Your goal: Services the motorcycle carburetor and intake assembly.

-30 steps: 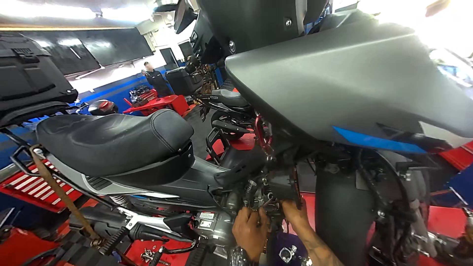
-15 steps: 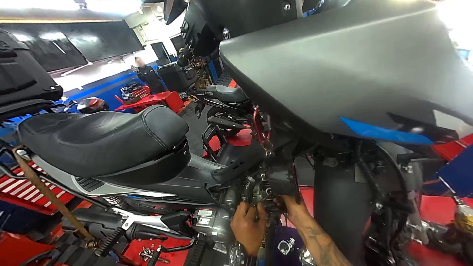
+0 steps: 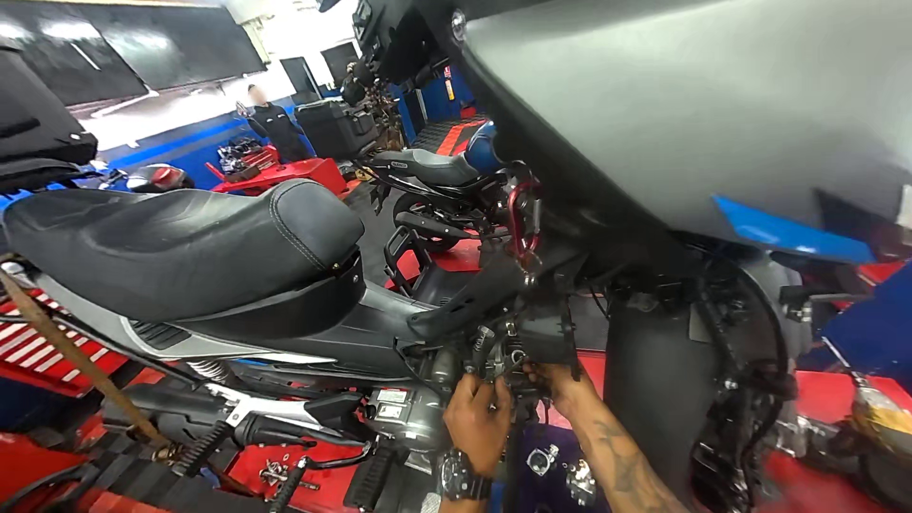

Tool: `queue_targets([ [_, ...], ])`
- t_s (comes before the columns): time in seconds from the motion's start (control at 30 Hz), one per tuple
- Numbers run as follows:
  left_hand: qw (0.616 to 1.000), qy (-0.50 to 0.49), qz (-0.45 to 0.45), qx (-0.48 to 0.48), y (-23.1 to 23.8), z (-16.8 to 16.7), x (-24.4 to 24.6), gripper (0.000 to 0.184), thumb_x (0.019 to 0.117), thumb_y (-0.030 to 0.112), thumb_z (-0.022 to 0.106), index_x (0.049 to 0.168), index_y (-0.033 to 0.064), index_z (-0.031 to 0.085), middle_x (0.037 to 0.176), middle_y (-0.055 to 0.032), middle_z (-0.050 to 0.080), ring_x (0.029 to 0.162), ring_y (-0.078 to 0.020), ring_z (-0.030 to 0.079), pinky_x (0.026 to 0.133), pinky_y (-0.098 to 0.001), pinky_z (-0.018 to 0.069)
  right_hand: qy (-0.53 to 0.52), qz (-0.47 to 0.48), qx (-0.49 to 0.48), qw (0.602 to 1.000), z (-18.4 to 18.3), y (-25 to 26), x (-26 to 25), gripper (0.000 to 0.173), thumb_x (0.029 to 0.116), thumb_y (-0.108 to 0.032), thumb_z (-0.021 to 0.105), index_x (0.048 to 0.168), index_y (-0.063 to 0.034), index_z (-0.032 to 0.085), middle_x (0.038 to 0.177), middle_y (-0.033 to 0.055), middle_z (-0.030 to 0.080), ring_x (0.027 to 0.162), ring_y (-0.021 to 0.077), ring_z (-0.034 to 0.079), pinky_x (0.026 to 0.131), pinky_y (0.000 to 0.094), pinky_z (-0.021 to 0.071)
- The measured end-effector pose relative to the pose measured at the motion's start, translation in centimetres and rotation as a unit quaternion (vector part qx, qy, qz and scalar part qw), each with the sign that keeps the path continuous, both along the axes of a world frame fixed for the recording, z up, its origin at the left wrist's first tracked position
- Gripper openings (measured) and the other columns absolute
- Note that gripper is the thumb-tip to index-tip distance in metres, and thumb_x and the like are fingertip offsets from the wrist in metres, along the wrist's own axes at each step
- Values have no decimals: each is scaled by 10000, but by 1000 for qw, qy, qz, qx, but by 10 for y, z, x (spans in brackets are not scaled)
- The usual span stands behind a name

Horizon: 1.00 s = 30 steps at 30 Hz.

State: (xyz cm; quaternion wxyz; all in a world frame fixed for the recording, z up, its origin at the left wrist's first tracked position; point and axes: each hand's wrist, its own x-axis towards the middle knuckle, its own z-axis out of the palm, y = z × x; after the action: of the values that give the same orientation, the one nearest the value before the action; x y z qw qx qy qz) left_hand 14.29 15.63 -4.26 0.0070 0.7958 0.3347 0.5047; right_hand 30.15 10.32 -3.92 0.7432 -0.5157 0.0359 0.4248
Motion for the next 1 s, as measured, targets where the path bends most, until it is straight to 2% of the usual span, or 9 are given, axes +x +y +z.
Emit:
queue_targets([
  [0.2,1000,-2,-1,-8,4,-1,-2,278,868,297,719,635,145,712,675,31,594,596,-82,602,513,-272,529,5,6,3,1000,7,-1,-2,186,1046,-23,525,1217,48,548,915,212,730,743,275,742,646,364,626],
  [0.33,1000,-9,-13,-5,6,-1,-3,267,860,283,723,635,141,712,673,28,590,605,-86,603,521,-266,530,20,0,-2,1000,13,1,-2,187,1056,-18,485,1221,56,535,914,232,727,734,301,745,624,381,629],
  [0.5,1000,-8,-25,-9,3,2,-2,284,870,308,709,640,141,718,698,17,625,631,-103,638,549,-286,569,-4,13,-8,1000,3,2,0,222,1065,-32,467,1263,52,524,931,223,733,738,299,744,630,394,630],
  [0.67,999,-9,-39,-24,-3,2,-4,296,866,309,719,626,137,709,699,1,632,622,-112,640,551,-289,575,-69,25,-39,997,-1,2,-3,170,1032,5,505,1184,57,561,841,184,723,652,240,711,586,363,606],
  [0.77,997,3,-40,-63,-3,7,-8,271,877,285,736,667,115,735,723,-22,655,664,-126,664,593,-299,590,-126,41,-42,990,-3,-1,-6,169,1029,-30,527,1171,42,584,839,143,718,657,208,693,620,357,601],
  [0.87,994,-8,-18,-104,0,9,-10,272,867,288,743,655,117,731,722,-14,654,657,-116,658,586,-305,585,-140,48,-24,989,-8,-2,-7,134,1028,-56,546,1118,25,604,828,119,715,652,187,680,617,343,592],
  [1.0,993,-19,-23,-114,-3,11,-6,277,867,276,748,650,105,725,720,-22,652,646,-121,656,582,-313,586,-159,27,-19,987,-15,-5,-9,98,1014,-44,564,1078,14,611,787,92,700,630,158,658,593,321,575],
])
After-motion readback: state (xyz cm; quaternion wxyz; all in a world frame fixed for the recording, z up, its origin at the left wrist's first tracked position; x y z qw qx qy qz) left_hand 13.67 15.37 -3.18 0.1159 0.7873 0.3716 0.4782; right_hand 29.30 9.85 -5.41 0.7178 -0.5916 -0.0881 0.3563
